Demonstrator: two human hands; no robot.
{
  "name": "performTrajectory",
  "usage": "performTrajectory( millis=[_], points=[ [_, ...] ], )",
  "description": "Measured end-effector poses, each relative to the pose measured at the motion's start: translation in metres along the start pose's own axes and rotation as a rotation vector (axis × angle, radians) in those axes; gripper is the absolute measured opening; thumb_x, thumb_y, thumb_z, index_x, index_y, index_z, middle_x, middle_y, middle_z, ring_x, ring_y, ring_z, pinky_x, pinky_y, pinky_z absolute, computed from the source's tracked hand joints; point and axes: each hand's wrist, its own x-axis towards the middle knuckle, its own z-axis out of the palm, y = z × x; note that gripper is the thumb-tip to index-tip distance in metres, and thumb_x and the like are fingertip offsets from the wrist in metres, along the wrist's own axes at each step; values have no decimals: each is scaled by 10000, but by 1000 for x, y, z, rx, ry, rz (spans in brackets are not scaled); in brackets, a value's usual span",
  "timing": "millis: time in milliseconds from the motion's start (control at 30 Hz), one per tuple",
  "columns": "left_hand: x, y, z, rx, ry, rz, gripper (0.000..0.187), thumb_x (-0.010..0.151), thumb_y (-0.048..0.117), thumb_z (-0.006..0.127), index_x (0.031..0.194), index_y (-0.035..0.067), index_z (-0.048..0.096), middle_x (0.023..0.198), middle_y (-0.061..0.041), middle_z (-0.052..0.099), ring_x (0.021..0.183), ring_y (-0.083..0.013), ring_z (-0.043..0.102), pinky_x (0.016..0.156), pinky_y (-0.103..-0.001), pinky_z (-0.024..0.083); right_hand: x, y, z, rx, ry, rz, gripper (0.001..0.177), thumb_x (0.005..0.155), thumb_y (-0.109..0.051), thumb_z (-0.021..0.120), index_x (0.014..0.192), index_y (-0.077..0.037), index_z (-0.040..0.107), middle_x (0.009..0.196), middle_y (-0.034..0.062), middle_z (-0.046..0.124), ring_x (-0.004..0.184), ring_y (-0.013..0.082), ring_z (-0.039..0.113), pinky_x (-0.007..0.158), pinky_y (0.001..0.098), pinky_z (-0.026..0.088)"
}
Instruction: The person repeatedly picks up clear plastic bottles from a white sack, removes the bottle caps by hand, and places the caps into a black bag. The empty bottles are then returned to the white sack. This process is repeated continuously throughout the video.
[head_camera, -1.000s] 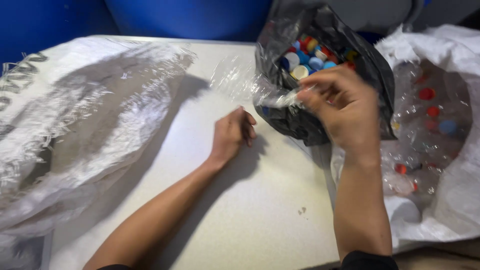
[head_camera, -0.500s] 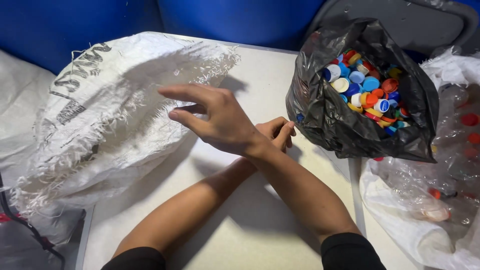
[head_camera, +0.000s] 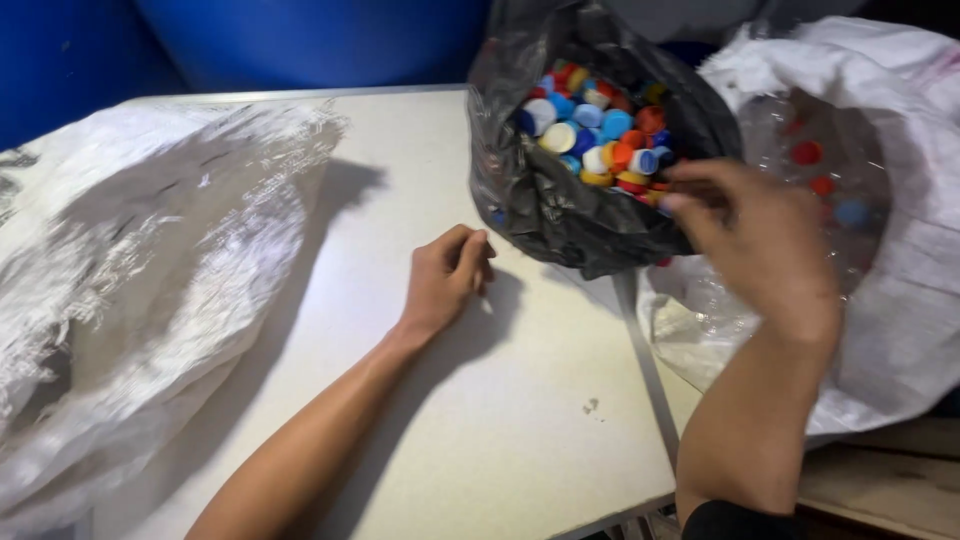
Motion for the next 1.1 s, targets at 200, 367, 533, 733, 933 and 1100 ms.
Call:
performTrajectory(
  millis=[200, 367, 533, 733, 933, 1100],
  points=[
    [-2, -1, 2, -13, 2, -35, 369, 1086, 263, 528, 895, -7, 690, 654, -60, 686, 527, -83, 605, 511, -247, 494, -43, 140, -45, -358, -25, 591, 330, 963, -196, 756, 1257, -47, 753, 1061, 187, 781, 921, 291, 750, 836, 392, 562],
    [-1, -2, 1, 4, 24, -51, 376, 1078, 274, 525, 888, -4, 691, 665, -64, 688, 519, -88, 605, 502, -251, 512, -24, 166, -28, -299, -48, 687, 573, 834, -350, 859, 1290, -42, 701, 1180, 205, 722, 1019, 349, 713, 886, 429, 542],
    [-1, -3, -1, -3, 19, -61, 377, 1081, 273, 527, 890, -10, 687, 667, -72, 685, 528, -91, 609, 507, -252, 501, -9, 187, -4, -291, -87, 687, 658, 823, -361, 859, 1356, -50, 630, 1233, 174, 697, 1108, 339, 668, 951, 429, 502],
    [0, -3, 0, 13, 22, -63, 375, 1077, 273, 527, 893, -10, 690, 674, -71, 689, 529, -91, 612, 504, -249, 502, -8, 204, 2, -144, -112, 733, 623, 969, -231, 690, 1531, -59, 483, 1148, 160, 755, 1082, 269, 708, 940, 391, 511],
    [0, 0, -1, 44, 36, -62, 391, 1083, 278, 519, 883, -13, 688, 653, -75, 681, 519, -95, 601, 493, -252, 486, -7, 228, 11, 187, -88, 723, 726, 981, -96, 648, 1611, -45, 290, 1070, 157, 750, 905, 200, 695, 755, 331, 527],
    [-11, 3, 2, 39, 38, -97, 389, 1084, 273, 536, 881, -24, 683, 664, -74, 682, 534, -93, 609, 514, -251, 483, -22, 248, 15, 135, -54, 639, 786, 919, -12, 719, 1611, -62, 350, 1021, 164, 692, 862, 169, 634, 710, 319, 525]
  ],
)
